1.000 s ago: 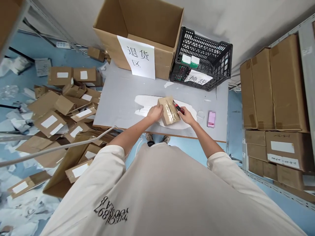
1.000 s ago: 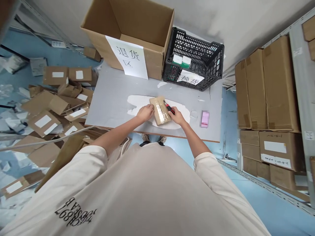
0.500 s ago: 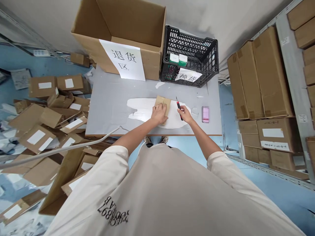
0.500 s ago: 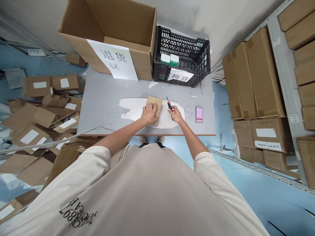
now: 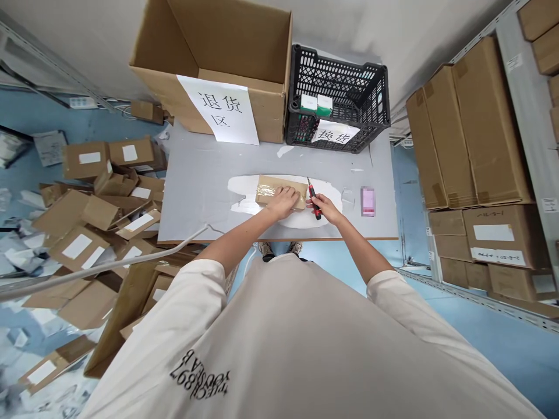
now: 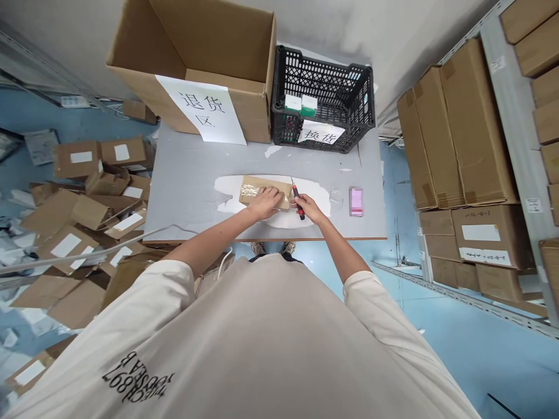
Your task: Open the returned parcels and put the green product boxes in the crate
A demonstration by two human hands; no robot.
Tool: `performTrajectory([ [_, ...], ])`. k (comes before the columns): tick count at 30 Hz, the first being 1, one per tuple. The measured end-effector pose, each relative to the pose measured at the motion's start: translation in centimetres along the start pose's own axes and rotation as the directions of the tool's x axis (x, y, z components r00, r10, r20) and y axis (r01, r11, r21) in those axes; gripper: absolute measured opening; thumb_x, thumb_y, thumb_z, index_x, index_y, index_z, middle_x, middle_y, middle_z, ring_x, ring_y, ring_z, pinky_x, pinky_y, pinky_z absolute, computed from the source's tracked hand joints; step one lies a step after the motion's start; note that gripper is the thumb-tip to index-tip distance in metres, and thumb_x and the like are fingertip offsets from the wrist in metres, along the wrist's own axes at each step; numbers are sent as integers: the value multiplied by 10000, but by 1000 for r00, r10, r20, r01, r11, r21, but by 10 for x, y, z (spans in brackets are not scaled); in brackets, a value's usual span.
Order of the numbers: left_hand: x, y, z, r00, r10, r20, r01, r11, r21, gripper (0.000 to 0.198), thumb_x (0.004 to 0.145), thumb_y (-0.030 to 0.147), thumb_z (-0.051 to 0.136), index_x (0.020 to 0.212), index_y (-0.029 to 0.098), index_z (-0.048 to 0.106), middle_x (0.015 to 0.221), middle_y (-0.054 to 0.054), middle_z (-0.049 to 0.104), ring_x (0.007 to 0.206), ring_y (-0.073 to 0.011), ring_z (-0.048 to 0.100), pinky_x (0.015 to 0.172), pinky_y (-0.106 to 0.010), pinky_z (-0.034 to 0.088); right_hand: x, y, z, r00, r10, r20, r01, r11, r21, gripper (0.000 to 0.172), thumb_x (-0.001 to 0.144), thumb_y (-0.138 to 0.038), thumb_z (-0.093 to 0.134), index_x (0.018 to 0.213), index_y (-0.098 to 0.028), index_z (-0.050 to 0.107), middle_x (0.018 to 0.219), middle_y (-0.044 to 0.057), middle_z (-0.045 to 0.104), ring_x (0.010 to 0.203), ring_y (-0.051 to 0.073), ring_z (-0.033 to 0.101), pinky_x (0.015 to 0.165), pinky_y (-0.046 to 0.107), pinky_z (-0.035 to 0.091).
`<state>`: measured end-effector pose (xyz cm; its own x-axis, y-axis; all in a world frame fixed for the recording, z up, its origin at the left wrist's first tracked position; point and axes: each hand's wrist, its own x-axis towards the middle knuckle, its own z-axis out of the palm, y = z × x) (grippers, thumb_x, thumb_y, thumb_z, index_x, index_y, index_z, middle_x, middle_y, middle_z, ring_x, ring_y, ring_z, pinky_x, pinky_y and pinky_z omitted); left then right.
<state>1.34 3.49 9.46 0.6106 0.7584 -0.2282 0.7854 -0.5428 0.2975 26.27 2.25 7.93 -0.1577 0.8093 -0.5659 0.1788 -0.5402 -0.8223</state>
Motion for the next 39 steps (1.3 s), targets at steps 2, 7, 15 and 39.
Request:
performTrajectory([
  [2, 3, 3, 1, 1000, -1, -2, 1, 1000, 2, 582, 1006, 292, 787, 1547, 158, 618, 1522, -245, 630, 1507, -421, 559, 1295, -536, 363, -1, 0, -10, 1000, 8, -12, -8, 1000, -17, 506, 895, -718, 868, 1055, -271, 691, 1096, 71, 840, 963, 234, 803, 790, 342, 662],
  [7, 13, 2, 4, 1000, -15, 21, 15, 1000, 23, 546, 994, 287, 807, 1495, 130, 654, 1496, -258, 642, 1449, -431, 610, 1259, -531, 405, -6, -2, -44, 996, 8, -89, -25, 982, -190, 458, 942, -687, 834, 1017, -255, 703, 888, 36, 801, 699, 171, 703, 596, 282, 585],
  [15, 18, 9, 2, 995, -92, 45, 91, 996, 11, 515, 976, 143, 769, 1482, 156, 675, 1500, -242, 634, 1433, -429, 646, 1211, -522, 517, -10, -12, -74, 987, -152, 59, 160, 825, -542, 348, 986, -575, 811, 1134, -260, 803, 900, 22, 815, 716, 212, 737, 718, 342, 599],
  [39, 10, 7, 1, 993, -104, 60, 102, 994, 39, 515, 1041, 166, 688, 1549, 178, 600, 1540, -231, 621, 1355, -410, 706, 1172, -519, 560, 43, -26, -80, 964, -23, 267, 214, 666, -715, 261, 990, -509, 759, 991, -258, 827, 774, 22, 772, 745, 235, 670, 766, 355, 518],
])
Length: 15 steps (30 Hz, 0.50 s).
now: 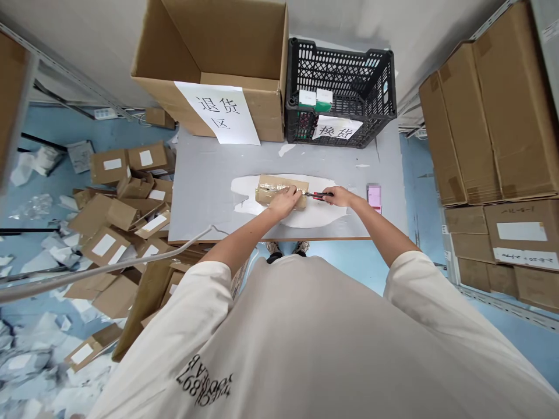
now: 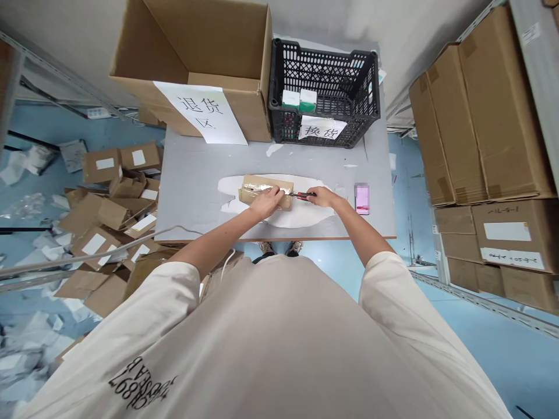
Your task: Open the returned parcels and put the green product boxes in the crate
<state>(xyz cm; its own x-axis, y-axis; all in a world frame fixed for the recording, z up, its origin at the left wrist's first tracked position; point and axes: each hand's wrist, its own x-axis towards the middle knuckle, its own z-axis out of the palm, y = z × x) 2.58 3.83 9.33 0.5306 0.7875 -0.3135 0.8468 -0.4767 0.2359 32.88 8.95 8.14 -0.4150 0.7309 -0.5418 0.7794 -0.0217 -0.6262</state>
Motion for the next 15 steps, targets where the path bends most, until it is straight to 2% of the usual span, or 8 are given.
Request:
performTrajectory([
  [4, 0, -8, -4, 999, 27, -37, -31, 995, -93, 620, 1055, 294, 720, 1636, 182, 534, 1682, -231, 544, 1364, -408, 704, 1193, -533, 548, -21, 1, 20, 996, 77, -37, -62, 950, 306, 348, 969, -576, 817, 920, -244, 725, 777, 20, 779, 698, 205, 665, 695, 323, 532],
  [7, 3, -14, -10, 991, -2, -133, -22, 984, -178, 560, 1142, 354, 569, 1669, 173, 511, 1729, -231, 526, 1461, -410, 644, 1246, -558, 507, -33, 4, 31, 983, 129, -130, -56, 885, 462, 465, 945, -682, 846, 1004, -252, 679, 867, 40, 821, 700, 205, 701, 671, 320, 548],
  [9, 8, -17, -14, 984, -44, -175, 6, 977, -212, 488, 1167, 312, 463, 1634, 209, 559, 1705, -203, 569, 1494, -400, 618, 1267, -582, 481, -40, 5, 36, 972, 136, -192, -27, 874, 485, 540, 948, -770, 813, 1049, -261, 664, 890, 42, 827, 695, 199, 699, 680, 325, 557],
  [12, 15, -22, -18, 981, -89, -170, 47, 971, -232, 442, 1152, 248, 424, 1532, 219, 649, 1620, -189, 647, 1496, -392, 615, 1293, -594, 448, -49, 4, 43, 955, 116, -272, 25, 886, 463, 614, 985, -884, 689, 1064, -275, 668, 872, 32, 816, 726, 207, 703, 743, 351, 595],
  [15, 20, -25, -16, 982, -114, -154, 73, 966, -250, 412, 1155, 277, 427, 1462, 204, 691, 1552, -190, 697, 1487, -381, 623, 1317, -579, 428, -56, 0, 49, 944, 76, -322, 65, 912, 406, 621, 1032, -888, 608, 1155, -288, 707, 946, 35, 829, 808, 227, 736, 845, 391, 635],
])
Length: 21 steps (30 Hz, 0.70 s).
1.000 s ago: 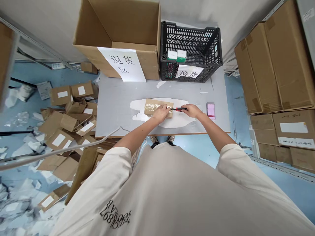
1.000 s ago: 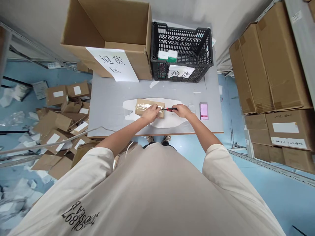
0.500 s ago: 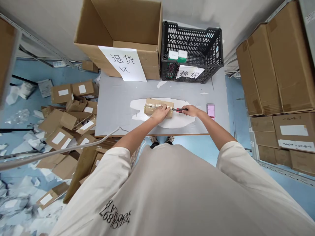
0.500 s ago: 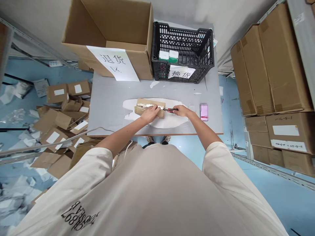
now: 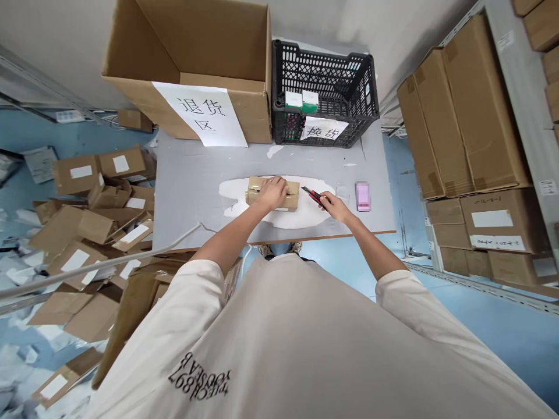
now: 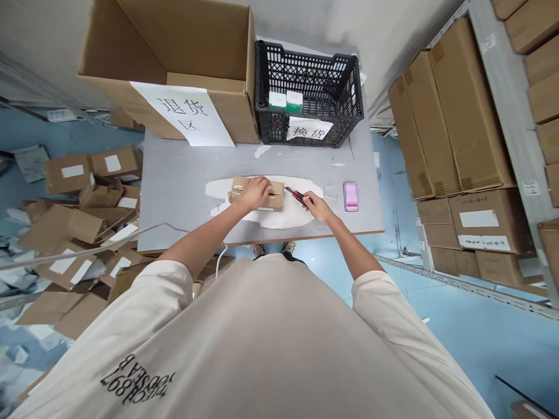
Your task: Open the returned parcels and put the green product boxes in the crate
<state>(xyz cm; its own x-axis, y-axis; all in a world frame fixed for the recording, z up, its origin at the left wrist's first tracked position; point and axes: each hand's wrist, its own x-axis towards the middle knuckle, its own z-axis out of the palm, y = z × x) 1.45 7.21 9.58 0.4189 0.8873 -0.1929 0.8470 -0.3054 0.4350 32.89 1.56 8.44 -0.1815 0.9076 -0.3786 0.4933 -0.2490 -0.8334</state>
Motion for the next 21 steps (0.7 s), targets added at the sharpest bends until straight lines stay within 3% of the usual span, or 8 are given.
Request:
performTrajectory([
  [3, 2, -4, 5, 1000, 19, -2, -19, 1000, -8, 430, 1114, 303, 500, 1490, 209, 686, 1580, -183, 693, 1503, -388, 611, 1341, -586, 408, -6, -1, 4, 998, -52, -16, 51, 997, -60, 570, 1075, -810, 585, 1261, -292, 733, 1035, 40, 827, 878, 236, 755, 925, 411, 642],
  [10, 8, -13, 19, 999, -24, 27, 24, 999, 22, 588, 1078, 321, 535, 1628, 123, 603, 1759, -257, 548, 1680, -419, 456, 1441, -668, 236, -9, -1, 9, 985, -172, -33, 155, 945, -287, 494, 1095, -664, 601, 1327, -271, 791, 1135, 79, 827, 994, 287, 733, 932, 441, 607],
  [21, 4, -27, 23, 989, 145, 25, -146, 988, 42, 639, 1088, 373, 506, 1658, 105, 615, 1695, -257, 603, 1622, -419, 512, 1455, -635, 237, -17, -2, 19, 978, -206, 20, 190, 857, -478, 389, 1111, -435, 645, 1444, -282, 775, 1317, 124, 802, 1169, 332, 752, 1019, 470, 621],
])
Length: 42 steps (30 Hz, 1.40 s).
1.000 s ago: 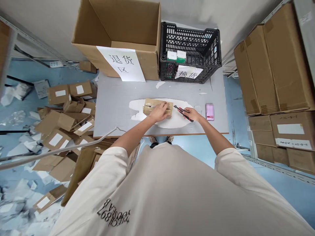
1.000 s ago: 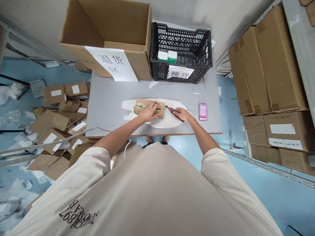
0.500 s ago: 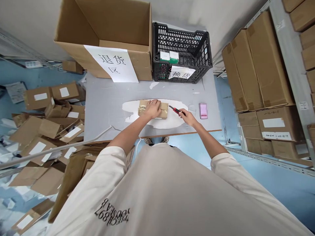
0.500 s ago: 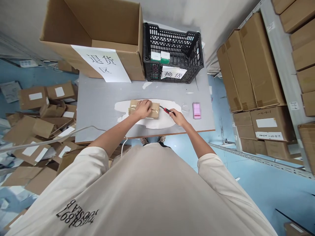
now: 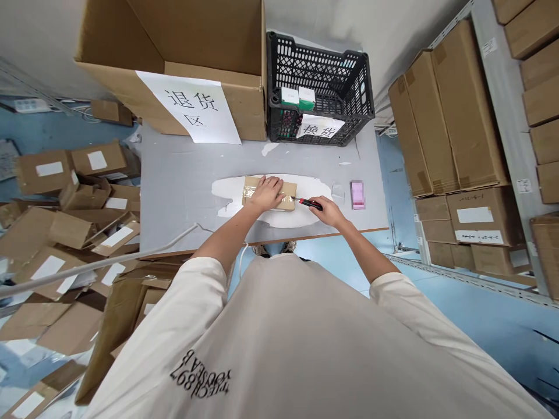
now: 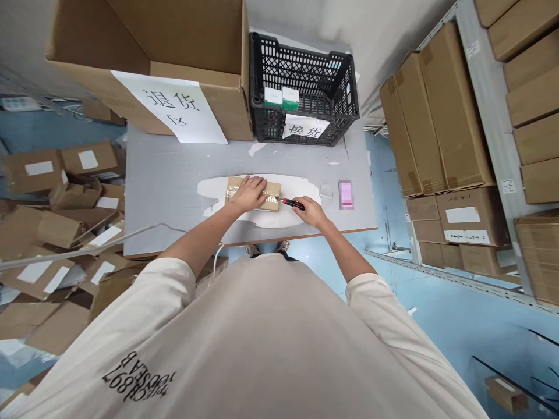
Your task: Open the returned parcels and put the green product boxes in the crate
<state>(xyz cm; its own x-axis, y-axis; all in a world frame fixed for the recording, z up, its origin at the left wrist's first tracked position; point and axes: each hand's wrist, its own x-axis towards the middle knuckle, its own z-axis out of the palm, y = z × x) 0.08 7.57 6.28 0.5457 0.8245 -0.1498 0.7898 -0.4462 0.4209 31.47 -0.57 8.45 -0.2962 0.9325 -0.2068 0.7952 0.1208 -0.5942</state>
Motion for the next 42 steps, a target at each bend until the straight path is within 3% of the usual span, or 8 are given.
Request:
performTrajectory([
  [5, 2, 5, 2, 1000, 4, 16, -5, 1000, 26, 710, 1064, 358, 538, 1725, 99, 552, 1730, -273, 570, 1640, -453, 478, 1448, -680, 204, 0, 5, 3, 1000, -5, 13, 5, 998, -60, 391, 1095, -404, 671, 1449, -282, 783, 1308, 128, 808, 1179, 347, 750, 1028, 482, 619],
  [12, -3, 13, 18, 996, -73, -44, 74, 997, 21, 702, 1161, 364, 362, 1765, 22, 466, 1730, -309, 549, 1667, -442, 432, 1463, -671, 109, -1, 2, 26, 998, 21, -64, -26, 996, -86, 416, 1151, -451, 597, 1485, -261, 756, 1303, 154, 791, 1200, 361, 726, 1073, 494, 602],
  [17, -4, 14, 25, 994, -79, -71, 77, 997, -24, 678, 1165, 356, 377, 1777, 77, 461, 1722, -286, 564, 1677, -433, 417, 1458, -684, 90, -1, 0, 42, 994, 55, -99, -64, 994, -86, 455, 1185, -499, 541, 1532, -276, 732, 1359, 167, 771, 1260, 368, 713, 1108, 497, 596],
  [26, -9, 21, 16, 991, -122, -58, 117, 990, -75, 699, 1150, 386, 395, 1800, 134, 448, 1695, -298, 571, 1600, -494, 448, 1326, -705, 285, -4, 7, 46, 984, 47, -170, -54, 998, -35, 568, 1174, -625, 484, 1534, -281, 756, 1339, 187, 773, 1259, 415, 686, 1116, 591, 594],
  [37, -10, 24, 18, 989, -137, -59, 133, 988, -77, 688, 1163, 357, 311, 1784, 106, 469, 1703, -292, 570, 1564, -490, 456, 1292, -705, 294, 2, 20, 40, 987, 16, -157, -11, 999, 31, 587, 1167, -694, 504, 1488, -279, 768, 1356, 172, 785, 1294, 389, 699, 1146, 563, 596],
  [42, -11, 25, 19, 989, -140, -51, 136, 987, -80, 693, 1151, 373, 367, 1794, 132, 459, 1701, -284, 573, 1569, -489, 451, 1290, -702, 294, 8, 20, 37, 993, -9, -119, 19, 996, 82, 620, 1159, -731, 484, 1499, -290, 758, 1355, 167, 786, 1275, 385, 702, 1149, 562, 595],
])
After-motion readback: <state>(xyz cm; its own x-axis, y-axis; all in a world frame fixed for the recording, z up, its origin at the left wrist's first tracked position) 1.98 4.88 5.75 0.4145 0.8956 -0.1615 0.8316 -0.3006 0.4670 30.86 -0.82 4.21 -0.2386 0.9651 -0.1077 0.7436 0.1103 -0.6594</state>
